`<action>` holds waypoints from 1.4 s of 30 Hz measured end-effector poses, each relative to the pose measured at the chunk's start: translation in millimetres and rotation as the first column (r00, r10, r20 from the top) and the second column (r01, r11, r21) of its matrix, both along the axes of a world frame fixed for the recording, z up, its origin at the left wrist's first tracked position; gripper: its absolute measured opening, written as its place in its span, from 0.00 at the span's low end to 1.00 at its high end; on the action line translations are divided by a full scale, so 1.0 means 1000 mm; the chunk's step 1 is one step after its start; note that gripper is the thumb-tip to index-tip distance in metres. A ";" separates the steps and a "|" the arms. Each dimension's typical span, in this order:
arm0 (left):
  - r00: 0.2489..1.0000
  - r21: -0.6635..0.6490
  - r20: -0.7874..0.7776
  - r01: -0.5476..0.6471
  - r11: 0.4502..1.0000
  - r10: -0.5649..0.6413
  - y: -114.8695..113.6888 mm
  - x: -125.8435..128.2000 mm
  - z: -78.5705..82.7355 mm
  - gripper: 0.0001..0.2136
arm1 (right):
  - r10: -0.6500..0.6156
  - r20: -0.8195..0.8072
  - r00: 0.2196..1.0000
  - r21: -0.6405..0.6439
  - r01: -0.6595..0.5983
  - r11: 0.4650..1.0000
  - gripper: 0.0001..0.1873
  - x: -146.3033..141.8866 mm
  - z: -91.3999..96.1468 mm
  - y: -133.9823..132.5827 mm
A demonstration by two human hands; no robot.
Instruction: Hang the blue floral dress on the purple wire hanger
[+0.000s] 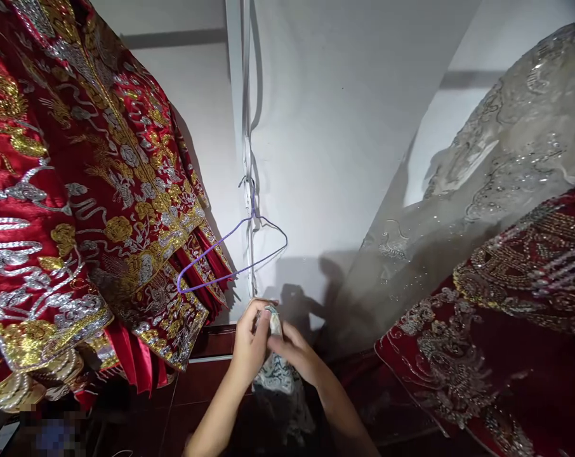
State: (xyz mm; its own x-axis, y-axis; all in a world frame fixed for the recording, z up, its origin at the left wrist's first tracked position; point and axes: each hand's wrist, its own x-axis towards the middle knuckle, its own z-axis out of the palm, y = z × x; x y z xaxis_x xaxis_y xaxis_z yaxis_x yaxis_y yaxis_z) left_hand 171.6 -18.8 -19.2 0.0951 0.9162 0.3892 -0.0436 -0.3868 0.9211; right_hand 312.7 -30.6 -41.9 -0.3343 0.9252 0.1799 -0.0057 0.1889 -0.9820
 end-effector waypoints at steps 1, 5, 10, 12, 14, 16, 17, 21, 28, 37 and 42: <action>1.000 -0.028 0.012 -0.017 0.999 0.017 0.000 0.000 -0.003 0.10 | 0.048 -0.010 0.999 -0.011 -0.048 0.999 0.21 -0.002 0.002 -0.001; 0.984 -0.117 0.000 0.177 0.977 -0.178 -0.006 -0.022 -0.015 0.15 | 0.046 0.099 0.994 0.103 -0.056 0.993 0.12 0.005 0.017 0.008; 0.818 -0.253 -0.356 0.380 0.889 -0.451 -0.024 -0.051 -0.028 0.13 | 0.044 0.049 0.998 0.330 -0.058 0.942 0.16 0.028 0.062 0.037; 0.761 -0.286 -0.463 0.357 0.889 -0.454 -0.027 -0.062 -0.027 0.14 | -0.066 0.004 0.998 0.405 0.059 0.912 0.16 0.031 0.080 0.053; 0.759 -0.281 -0.517 0.286 0.916 -0.396 -0.026 -0.078 -0.020 0.16 | -0.223 -0.030 0.974 0.437 0.213 0.874 0.15 0.032 0.091 0.074; 0.769 -0.246 -0.557 0.208 0.947 -0.314 -0.020 -0.100 -0.007 0.17 | -0.348 0.017 0.937 0.431 0.307 0.849 0.18 0.030 0.092 0.099; 0.763 -0.218 -0.588 0.171 0.961 -0.269 -0.015 -0.113 0.001 0.18 | -0.378 0.073 0.923 0.433 0.312 0.845 0.20 0.029 0.089 0.112; 0.648 -0.090 -0.754 0.057 0.994 -0.106 0.008 -0.162 0.031 0.22 | -0.332 0.300 0.894 0.439 0.180 0.880 0.19 0.034 0.058 0.150; 0.531 0.100 -0.845 0.046 0.994 0.061 0.040 -0.185 0.061 0.19 | -0.347 0.358 0.867 0.414 0.186 0.891 0.16 0.061 0.028 0.155; 0.542 -0.085 -0.830 0.112 0.990 -0.133 0.077 -0.174 0.080 0.17 | -0.399 0.391 0.829 0.464 0.197 0.864 0.12 0.075 0.047 0.130; 0.587 0.090 -0.809 0.066 0.994 0.034 0.092 -0.170 0.087 0.19 | -0.422 0.367 0.829 0.412 0.262 0.873 0.12 0.067 0.048 0.124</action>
State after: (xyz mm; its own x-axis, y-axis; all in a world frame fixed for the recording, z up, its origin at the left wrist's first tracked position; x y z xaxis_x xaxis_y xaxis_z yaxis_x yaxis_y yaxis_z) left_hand 2.0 73.4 67.8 0.4306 0.8723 0.2315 0.6920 -0.4838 0.5358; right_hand 380.2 93.1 6.2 -0.1239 0.9044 0.4082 0.5303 0.4081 -0.7431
